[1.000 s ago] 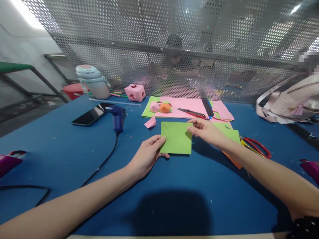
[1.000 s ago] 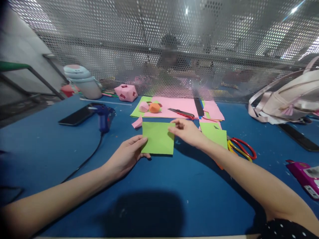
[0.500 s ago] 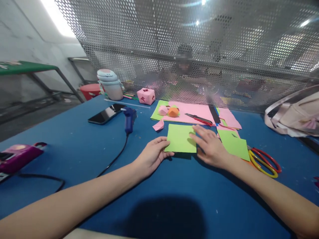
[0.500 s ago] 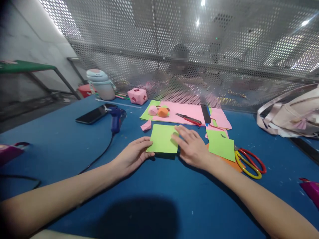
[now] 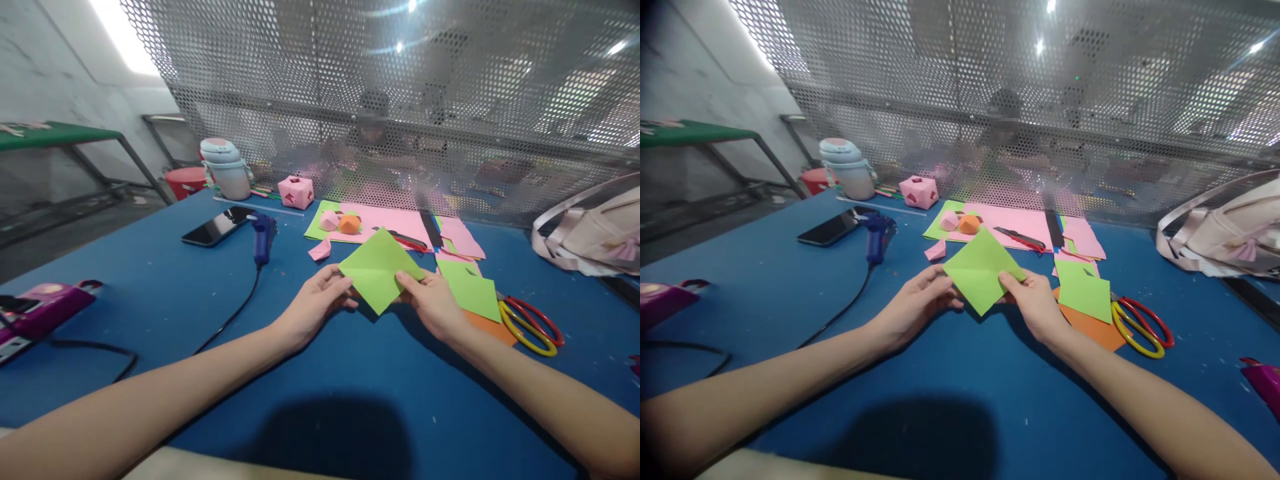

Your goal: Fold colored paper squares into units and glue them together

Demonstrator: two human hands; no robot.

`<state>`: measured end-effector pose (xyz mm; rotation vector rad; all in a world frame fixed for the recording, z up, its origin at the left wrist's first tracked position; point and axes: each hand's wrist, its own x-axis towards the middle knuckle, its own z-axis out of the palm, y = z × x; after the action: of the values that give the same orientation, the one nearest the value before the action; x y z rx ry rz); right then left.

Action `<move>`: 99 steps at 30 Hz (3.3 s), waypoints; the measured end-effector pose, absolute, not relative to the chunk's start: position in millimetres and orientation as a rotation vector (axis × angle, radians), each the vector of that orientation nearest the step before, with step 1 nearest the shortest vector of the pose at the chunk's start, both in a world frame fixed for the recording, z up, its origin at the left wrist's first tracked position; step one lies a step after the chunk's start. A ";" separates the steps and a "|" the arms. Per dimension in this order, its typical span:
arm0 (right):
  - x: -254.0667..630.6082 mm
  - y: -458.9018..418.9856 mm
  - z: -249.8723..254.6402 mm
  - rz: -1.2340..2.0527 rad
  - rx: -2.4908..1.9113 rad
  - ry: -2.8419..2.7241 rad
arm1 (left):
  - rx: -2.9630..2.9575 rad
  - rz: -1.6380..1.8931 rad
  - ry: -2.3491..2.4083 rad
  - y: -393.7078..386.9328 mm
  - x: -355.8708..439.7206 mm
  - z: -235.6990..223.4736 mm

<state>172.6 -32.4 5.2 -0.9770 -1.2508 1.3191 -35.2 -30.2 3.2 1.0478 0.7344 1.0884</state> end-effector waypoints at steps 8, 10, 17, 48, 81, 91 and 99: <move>183.3 -17.3 -12.9 1.205 -1.139 -1.499 | 1.004 1.009 0.881 -17.2 -40.5 -6.3; 188.7 -12.9 -14.4 1.123 -1.226 -1.613 | 1.044 1.020 0.906 -14.1 -42.7 -6.0; 187.7 -18.5 -9.3 0.811 -1.274 -1.937 | 1.529 0.961 1.116 -12.6 -47.6 -7.6; 171.5 -54.4 8.7 -0.208 -0.818 -2.929 | 2.548 0.616 0.653 -24.5 -59.1 -10.7; 184.8 -45.1 22.8 -0.405 -1.153 -2.650 | 2.633 0.619 1.004 -35.3 -51.1 6.4; 181.5 -48.3 22.2 -0.439 -0.719 -2.599 | 1.644 0.890 1.128 -31.7 -46.7 12.1; 184.6 -38.4 4.3 -0.177 -0.805 -2.688 | 1.149 1.010 1.057 -27.1 -43.2 -0.6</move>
<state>184.6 -38.4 4.3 -0.8051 -2.6881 -0.1765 -43.2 -27.1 -0.6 1.1487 1.0566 1.0099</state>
